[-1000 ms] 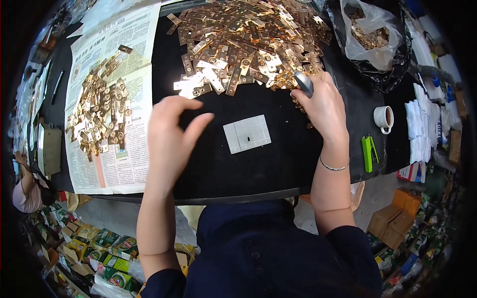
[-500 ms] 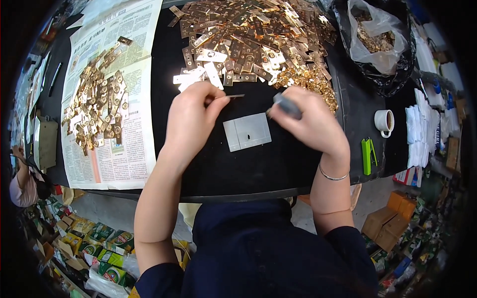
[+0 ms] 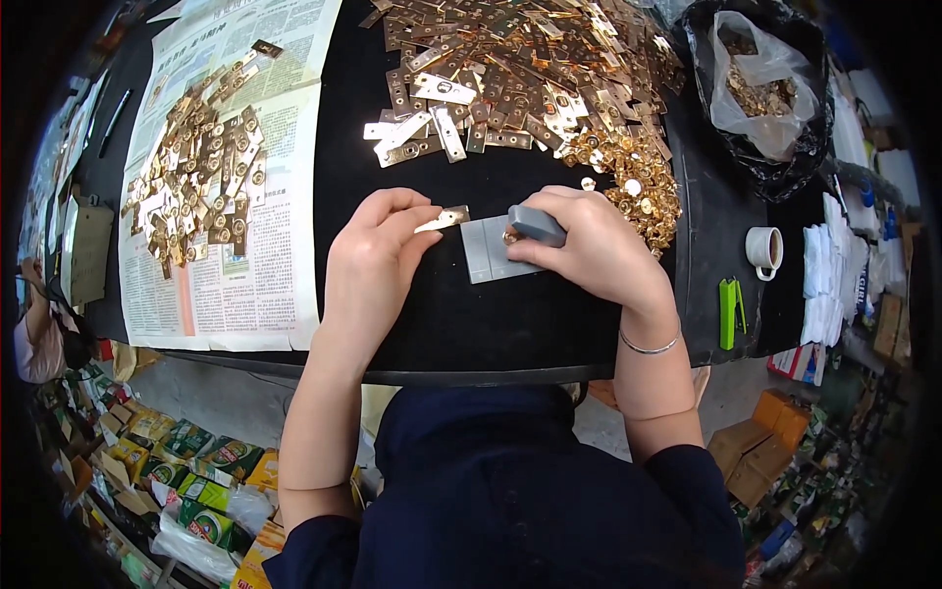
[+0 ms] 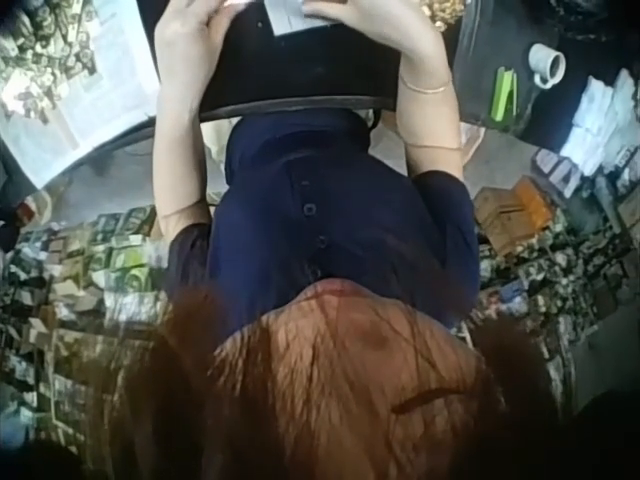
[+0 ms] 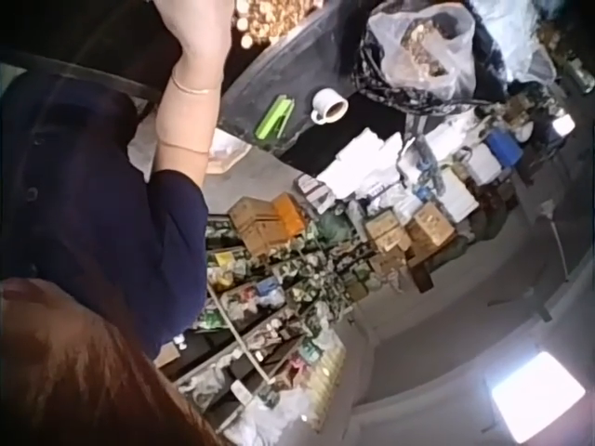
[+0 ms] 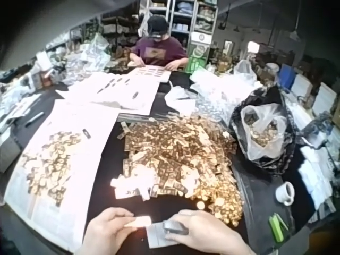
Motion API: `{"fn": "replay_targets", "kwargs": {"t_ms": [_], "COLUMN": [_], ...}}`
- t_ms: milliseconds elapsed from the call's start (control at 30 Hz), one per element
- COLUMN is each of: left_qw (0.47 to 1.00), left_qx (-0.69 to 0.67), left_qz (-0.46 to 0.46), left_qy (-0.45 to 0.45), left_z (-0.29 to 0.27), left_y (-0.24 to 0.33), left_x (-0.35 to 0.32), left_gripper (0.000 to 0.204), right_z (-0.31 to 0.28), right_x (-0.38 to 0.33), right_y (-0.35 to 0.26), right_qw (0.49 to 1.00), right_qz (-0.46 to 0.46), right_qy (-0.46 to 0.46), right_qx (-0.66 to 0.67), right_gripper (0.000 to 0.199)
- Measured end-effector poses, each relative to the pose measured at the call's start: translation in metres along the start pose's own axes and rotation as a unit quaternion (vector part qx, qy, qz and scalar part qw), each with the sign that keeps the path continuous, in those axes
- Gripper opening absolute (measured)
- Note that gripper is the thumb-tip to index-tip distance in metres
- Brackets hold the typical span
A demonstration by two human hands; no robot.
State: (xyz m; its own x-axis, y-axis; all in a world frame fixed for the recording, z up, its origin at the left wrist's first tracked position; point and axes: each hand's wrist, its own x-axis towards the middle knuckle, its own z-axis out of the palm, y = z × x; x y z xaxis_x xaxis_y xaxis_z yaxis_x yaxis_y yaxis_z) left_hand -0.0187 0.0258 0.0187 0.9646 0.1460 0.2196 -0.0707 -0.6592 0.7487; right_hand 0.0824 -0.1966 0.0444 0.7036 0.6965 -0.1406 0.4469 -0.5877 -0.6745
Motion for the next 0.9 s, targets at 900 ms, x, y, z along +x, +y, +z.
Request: {"fn": "replay_targets", "kwargs": {"t_ms": [900], "left_qw": [0.997], "left_qx": [0.043], "left_qz": [0.063], "left_qy": [0.033], "left_z": [0.052], "left_y": [0.027], "left_x": [-0.007], "left_gripper": [0.02], "right_z": [-0.008], "right_x": [0.003], "right_y": [0.013], "right_qw": [0.979], "right_qz": [0.029], "right_qy": [0.156], "right_qx": [0.126], "right_gripper": [0.017]}}
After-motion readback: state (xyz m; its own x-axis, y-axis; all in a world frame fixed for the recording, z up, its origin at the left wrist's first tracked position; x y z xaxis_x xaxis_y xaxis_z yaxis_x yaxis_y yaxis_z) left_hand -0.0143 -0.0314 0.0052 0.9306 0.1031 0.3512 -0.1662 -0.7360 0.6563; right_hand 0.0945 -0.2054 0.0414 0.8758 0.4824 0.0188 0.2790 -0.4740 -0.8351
